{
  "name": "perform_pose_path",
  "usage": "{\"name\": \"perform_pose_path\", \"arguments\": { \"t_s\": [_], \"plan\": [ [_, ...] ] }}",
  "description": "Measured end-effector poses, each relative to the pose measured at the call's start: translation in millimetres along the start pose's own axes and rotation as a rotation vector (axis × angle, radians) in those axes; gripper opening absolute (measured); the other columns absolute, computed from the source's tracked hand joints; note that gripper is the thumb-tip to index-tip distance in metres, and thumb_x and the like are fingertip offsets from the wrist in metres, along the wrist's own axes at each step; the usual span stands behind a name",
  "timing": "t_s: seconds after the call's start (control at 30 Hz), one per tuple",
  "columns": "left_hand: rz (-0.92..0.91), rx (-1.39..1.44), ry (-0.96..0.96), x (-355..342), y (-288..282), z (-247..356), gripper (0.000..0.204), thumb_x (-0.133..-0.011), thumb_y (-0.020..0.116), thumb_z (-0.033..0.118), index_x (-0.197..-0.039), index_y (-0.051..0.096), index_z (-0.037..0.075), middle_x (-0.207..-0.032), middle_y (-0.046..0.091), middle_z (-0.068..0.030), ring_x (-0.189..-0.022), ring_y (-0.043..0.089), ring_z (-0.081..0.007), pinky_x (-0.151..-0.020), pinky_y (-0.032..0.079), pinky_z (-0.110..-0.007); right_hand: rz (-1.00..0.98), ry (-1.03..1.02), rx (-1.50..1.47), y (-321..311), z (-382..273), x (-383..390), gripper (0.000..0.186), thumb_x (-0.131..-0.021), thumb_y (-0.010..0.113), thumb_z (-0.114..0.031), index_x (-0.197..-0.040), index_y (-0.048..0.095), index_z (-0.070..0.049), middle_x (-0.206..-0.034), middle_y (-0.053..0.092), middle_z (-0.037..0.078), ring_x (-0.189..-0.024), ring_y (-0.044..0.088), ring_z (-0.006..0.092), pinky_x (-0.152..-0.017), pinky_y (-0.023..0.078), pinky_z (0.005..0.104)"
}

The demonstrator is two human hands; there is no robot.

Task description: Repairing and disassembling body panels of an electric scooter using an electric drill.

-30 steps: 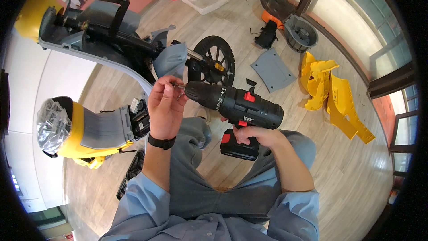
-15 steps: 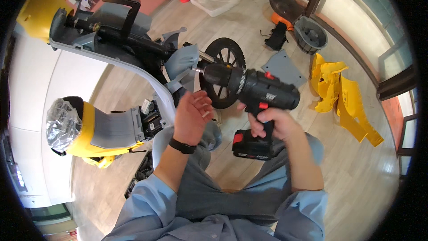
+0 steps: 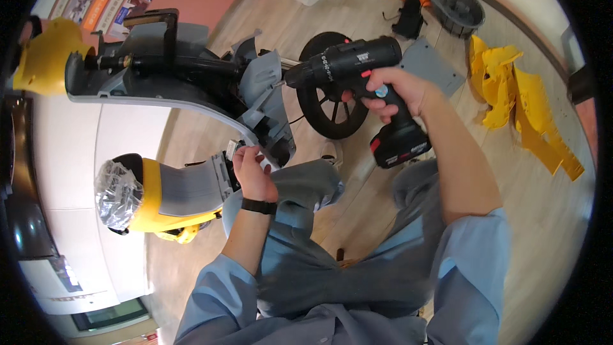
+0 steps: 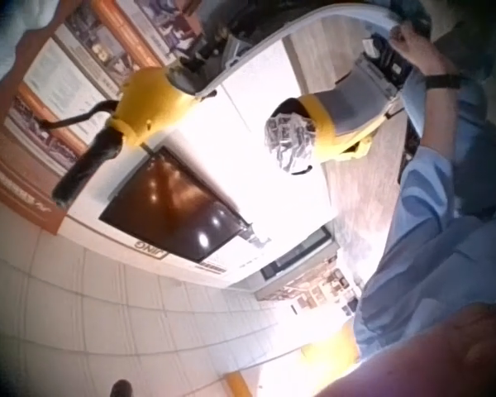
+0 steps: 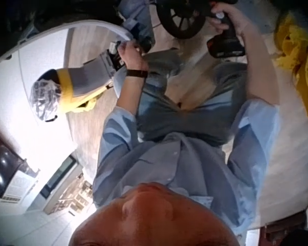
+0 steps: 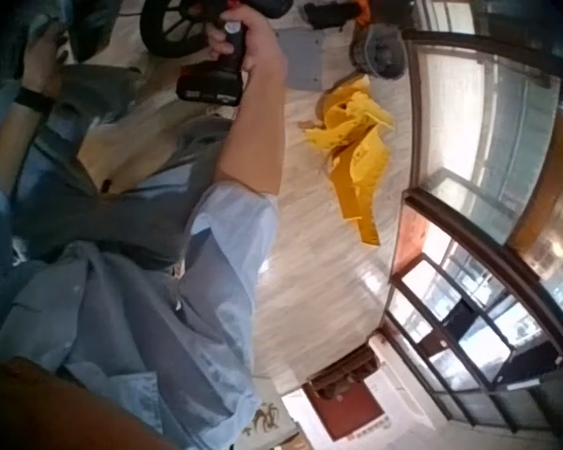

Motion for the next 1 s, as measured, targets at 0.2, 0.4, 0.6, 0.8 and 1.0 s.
{"name": "perform_pose_path", "arguments": {
  "t_s": [0.2,0.4,0.6,0.8,1.0],
  "plan": [
    [-0.145,-0.066,0.087,9,13,-4,0.016,-0.081,0.055,0.012,-0.096,0.05,0.014,-0.087,0.053,0.0021,-0.08,0.049,-0.0103,-0.072,0.035,-0.031,0.035,0.18,0.037,-17,15,-9,0.042,-0.076,0.051,-0.025,-0.108,0.059,0.001,-0.056,0.045,-0.001,-0.04,0.035,0.0068,-0.045,0.035,0.0253],
    [-0.038,0.062,-0.196,-12,-8,-29,0.016,-0.078,0.058,0.019,-0.092,0.05,0.015,-0.084,0.052,0.0039,-0.081,0.047,-0.0109,-0.078,0.033,-0.036,-0.006,0.268,0.024,-27,32,-23,0.039,-0.076,0.051,-0.022,-0.107,0.06,0.0,-0.056,0.046,-0.001,-0.04,0.035,0.0068,-0.044,0.036,0.0249],
    [-0.565,-0.176,-0.679,51,50,-73,0.011,-0.083,0.056,0.019,-0.092,0.051,0.016,-0.085,0.053,0.0032,-0.085,0.053,-0.0131,-0.075,0.037,-0.037,0.085,0.398,0.056,-39,54,-35,0.033,-0.077,0.051,-0.021,-0.1,0.063,-0.002,-0.055,0.045,-0.001,-0.04,0.033,0.0063,-0.042,0.035,0.0232],
    [-0.397,-0.435,-0.647,52,35,-98,0.022,-0.085,0.053,0.018,-0.107,0.049,0.015,-0.092,0.053,0.002,-0.088,0.054,-0.0139,-0.075,0.038,-0.039,0.085,0.498,0.047,-59,63,-47,0.032,-0.076,0.051,-0.021,-0.1,0.063,-0.003,-0.055,0.044,-0.001,-0.039,0.032,0.0057,-0.041,0.034,0.0232],
    [-0.377,-0.16,-0.62,34,36,-104,0.049,-0.09,0.053,0.022,-0.135,0.036,0.01,-0.131,0.047,-0.0051,-0.122,0.041,-0.0215,-0.096,0.032,-0.042,0.028,0.415,0.019,-56,85,-65,0.035,-0.076,0.051,-0.022,-0.103,0.062,-0.003,-0.056,0.045,-0.002,-0.039,0.032,0.0051,-0.043,0.035,0.0233]
  ]
}}
Point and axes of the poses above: each hand's wrist, its own x-axis away from the middle knuckle, its own y-axis out of the palm, z = x × y, the point moved 7 cm from there along -x, towards the middle knuckle
